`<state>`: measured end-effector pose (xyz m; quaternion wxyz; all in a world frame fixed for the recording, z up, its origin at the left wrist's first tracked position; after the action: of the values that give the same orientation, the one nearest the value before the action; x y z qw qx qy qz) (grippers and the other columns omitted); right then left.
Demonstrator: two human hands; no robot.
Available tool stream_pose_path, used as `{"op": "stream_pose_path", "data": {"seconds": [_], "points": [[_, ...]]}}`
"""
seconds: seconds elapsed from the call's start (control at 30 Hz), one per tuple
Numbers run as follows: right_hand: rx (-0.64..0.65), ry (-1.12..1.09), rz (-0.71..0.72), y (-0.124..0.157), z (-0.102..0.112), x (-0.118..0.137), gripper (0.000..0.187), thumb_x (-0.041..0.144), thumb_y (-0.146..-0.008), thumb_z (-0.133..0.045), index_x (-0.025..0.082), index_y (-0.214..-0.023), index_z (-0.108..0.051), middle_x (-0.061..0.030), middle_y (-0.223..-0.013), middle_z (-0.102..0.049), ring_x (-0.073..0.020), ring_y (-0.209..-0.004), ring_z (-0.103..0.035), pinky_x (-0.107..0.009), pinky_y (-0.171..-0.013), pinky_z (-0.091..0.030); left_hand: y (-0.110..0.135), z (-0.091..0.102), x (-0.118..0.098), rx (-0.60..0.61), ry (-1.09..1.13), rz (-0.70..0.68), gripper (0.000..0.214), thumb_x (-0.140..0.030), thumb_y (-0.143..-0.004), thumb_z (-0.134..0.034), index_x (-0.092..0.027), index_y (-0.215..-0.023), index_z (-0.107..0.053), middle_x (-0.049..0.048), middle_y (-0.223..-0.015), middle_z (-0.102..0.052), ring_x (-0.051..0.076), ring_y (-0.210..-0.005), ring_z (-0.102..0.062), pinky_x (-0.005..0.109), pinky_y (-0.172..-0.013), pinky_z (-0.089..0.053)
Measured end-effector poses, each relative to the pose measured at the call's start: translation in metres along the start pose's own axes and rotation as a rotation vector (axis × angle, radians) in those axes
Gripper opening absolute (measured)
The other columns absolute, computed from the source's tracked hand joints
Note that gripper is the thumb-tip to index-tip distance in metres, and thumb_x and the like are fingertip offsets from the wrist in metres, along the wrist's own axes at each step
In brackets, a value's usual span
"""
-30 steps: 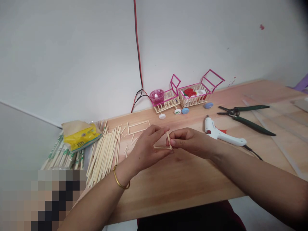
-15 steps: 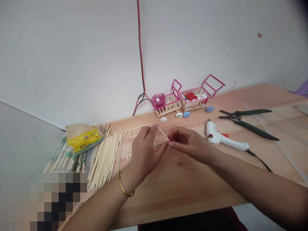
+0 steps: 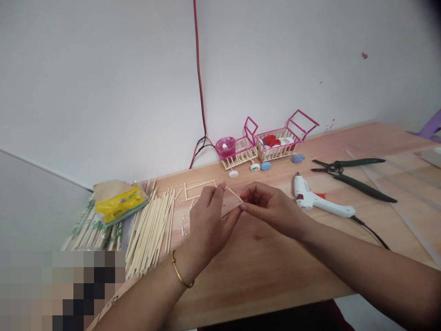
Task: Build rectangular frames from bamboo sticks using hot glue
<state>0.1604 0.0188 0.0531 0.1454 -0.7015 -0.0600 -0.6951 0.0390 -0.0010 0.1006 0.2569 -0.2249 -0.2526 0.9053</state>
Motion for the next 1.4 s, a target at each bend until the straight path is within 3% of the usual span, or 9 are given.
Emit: {"op": "stream_pose_path", "data": {"seconds": [0.93,1.13,1.3,1.4], "points": [[-0.035,0.218,0.064,0.002,0.004,0.009,0.014,0.033,-0.080,-0.062,0.020,-0.083,-0.061,-0.0007,-0.077,-0.061,-0.0134,-0.070,-0.053,-0.027,-0.064,-0.043,0.000,0.000,-0.001,0.006,-0.031,0.014,0.052,-0.041,-0.084,-0.056,-0.014,-0.126,-0.044,0.0097,-0.097,-0.056,0.017,-0.078,-0.055,0.029,-0.061,-0.047],[0.020,0.105,0.020,0.002,0.001,0.007,0.025,0.039,-0.077,-0.065,0.020,-0.090,-0.058,-0.0014,-0.083,-0.061,-0.0139,-0.074,-0.056,-0.028,-0.067,-0.046,-0.003,-0.004,0.005,0.065,0.131,0.063,0.051,-0.038,-0.081,-0.060,-0.016,-0.125,-0.046,0.0068,-0.093,-0.054,0.016,-0.078,-0.053,0.033,-0.069,-0.048],[-0.020,0.071,-0.007,-0.001,0.009,0.006,0.027,0.044,-0.088,-0.048,0.019,-0.091,-0.059,-0.0014,-0.076,-0.059,-0.0127,-0.068,-0.053,-0.029,-0.066,-0.045,-0.005,-0.008,0.006,0.138,0.298,0.084,0.054,-0.037,-0.077,-0.065,-0.019,-0.124,-0.048,0.0032,-0.087,-0.053,0.014,-0.076,-0.052,0.033,-0.071,-0.048],[-0.034,-0.005,-0.033,-0.003,0.013,0.000,0.024,0.043,-0.084,-0.054,0.019,-0.087,-0.059,0.0003,-0.072,-0.055,-0.0118,-0.066,-0.048,-0.027,-0.063,-0.041,-0.006,-0.014,0.006,0.228,0.398,0.117,0.047,-0.038,-0.076,-0.066,-0.020,-0.117,-0.053,0.0023,-0.085,-0.053,0.014,-0.075,-0.052,0.031,-0.068,-0.049]]}}
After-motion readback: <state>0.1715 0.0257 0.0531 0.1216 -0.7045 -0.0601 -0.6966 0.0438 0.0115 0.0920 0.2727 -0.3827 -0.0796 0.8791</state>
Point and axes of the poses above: each hand's wrist, its own y-axis away from the middle knuckle, its own z-axis out of the back of the hand, x = y × z, the point moved 9 cm from there along -y, towards the middle knuckle
